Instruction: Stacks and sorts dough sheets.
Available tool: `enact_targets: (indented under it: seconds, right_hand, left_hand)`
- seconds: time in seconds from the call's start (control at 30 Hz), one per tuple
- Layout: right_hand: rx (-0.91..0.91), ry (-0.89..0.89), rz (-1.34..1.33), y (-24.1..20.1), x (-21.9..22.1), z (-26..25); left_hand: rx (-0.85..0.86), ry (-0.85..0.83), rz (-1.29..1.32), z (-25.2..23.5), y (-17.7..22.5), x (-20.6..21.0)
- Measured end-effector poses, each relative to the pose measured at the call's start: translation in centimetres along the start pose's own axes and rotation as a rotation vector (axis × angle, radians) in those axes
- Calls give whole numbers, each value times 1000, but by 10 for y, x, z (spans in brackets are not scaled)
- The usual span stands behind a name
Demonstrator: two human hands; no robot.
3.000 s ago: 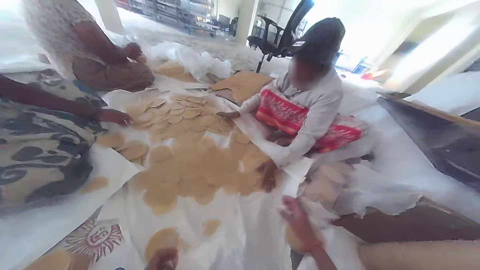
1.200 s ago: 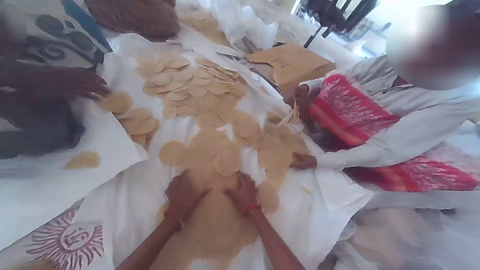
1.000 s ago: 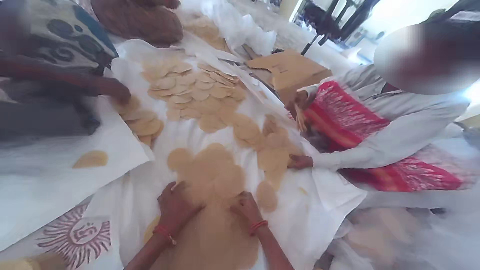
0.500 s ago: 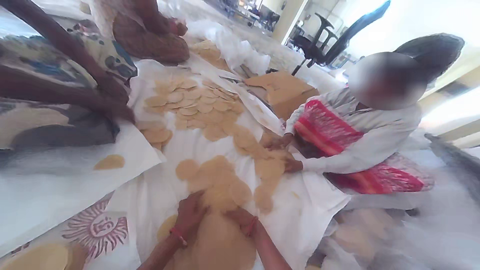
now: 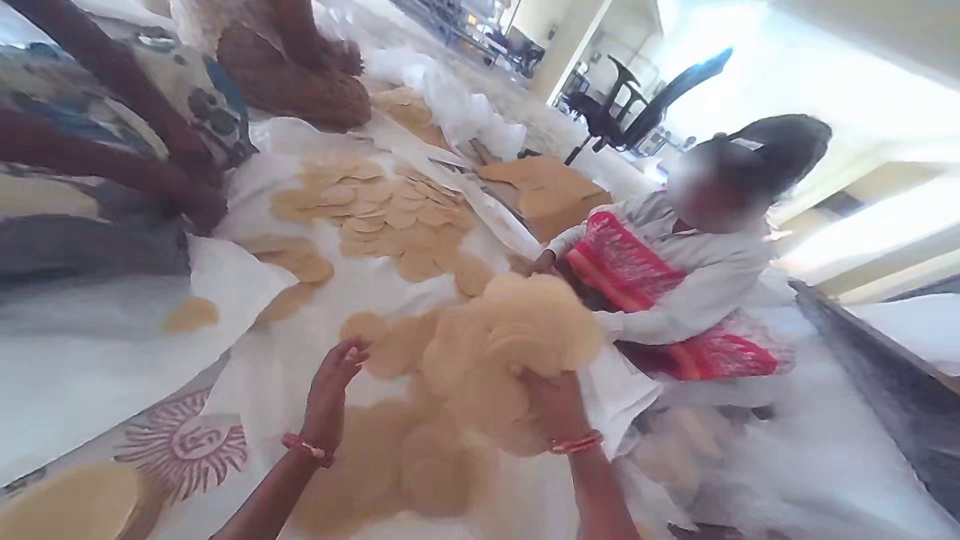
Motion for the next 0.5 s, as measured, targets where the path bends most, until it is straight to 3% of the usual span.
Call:
enact_targets:
  seconds: [0.13, 0.27, 0.3, 0.4, 0.5]
  right_hand:
    - [-60, 244, -307, -12, -7, 30]
    - [-33, 282, -357, 30, 30, 101]
    - [-3, 250, -278, 48, 43, 121]
    - [11, -63, -14, 101, 85, 165]
    - [-65, -168, 26, 105, 105, 171]
  left_hand:
    - [-55, -86, -2, 24, -1, 17]
    - [-233, -184, 50, 49, -7, 30]
    - [-295, -143, 59, 55, -7, 29]
    - [-427, -35, -36, 72, -29, 18]
    - [-472, -51, -158, 84, -53, 8]
Point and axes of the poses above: each hand's wrist, its own z-axis away from the middle knuckle, its own x-axis out of the palm, y = z × x, the point moved 6 cm from there along -z, towards the middle knuckle, and after that the axes turned 13 degrees about y, right-handed, at the moved point
